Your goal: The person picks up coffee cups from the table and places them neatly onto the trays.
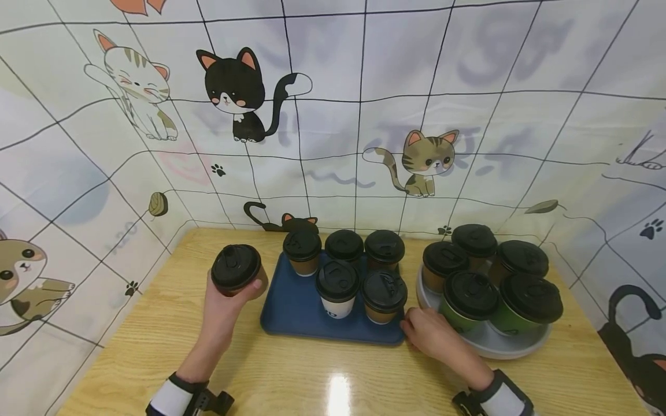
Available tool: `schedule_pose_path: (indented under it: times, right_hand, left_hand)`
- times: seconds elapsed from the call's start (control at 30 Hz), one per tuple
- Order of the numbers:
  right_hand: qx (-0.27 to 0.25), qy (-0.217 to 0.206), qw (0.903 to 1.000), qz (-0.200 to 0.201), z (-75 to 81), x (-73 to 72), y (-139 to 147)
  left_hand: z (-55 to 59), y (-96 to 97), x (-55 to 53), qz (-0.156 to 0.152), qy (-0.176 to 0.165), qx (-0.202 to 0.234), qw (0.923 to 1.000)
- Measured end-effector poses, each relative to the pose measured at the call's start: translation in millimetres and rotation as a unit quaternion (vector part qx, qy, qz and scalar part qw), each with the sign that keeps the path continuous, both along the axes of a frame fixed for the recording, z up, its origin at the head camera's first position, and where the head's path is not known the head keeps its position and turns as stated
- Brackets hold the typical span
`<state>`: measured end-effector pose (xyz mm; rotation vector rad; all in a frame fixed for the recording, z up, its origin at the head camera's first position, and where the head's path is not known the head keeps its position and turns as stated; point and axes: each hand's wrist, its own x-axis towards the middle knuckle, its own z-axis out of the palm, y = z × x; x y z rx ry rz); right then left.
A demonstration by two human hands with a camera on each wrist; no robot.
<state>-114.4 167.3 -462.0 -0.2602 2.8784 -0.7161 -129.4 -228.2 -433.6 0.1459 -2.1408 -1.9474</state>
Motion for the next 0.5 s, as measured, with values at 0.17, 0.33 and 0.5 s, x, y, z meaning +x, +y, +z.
schedule_pose_path:
  times: [0.17,0.33,0.5]
  right_hand:
    - [0.001,0.005,1.0,0.001,0.5,-0.1,0.2]
    - [0.001,0.007,1.0,0.0,0.3,0.3,0.7]
    - [0.001,0.01,0.9999,0.005,0.6,0.3,0.9]
  left_hand:
    - [-5.0,7.3,-5.4,-0.083,-0.024,-0.03,0.9958]
    - [-11.3,12.8,-12.4,-0.138,-0.026,-0.034,0.9895]
    - [-18.4,17.2,-16.9,-0.17,-0.04,-0.028,0.9842]
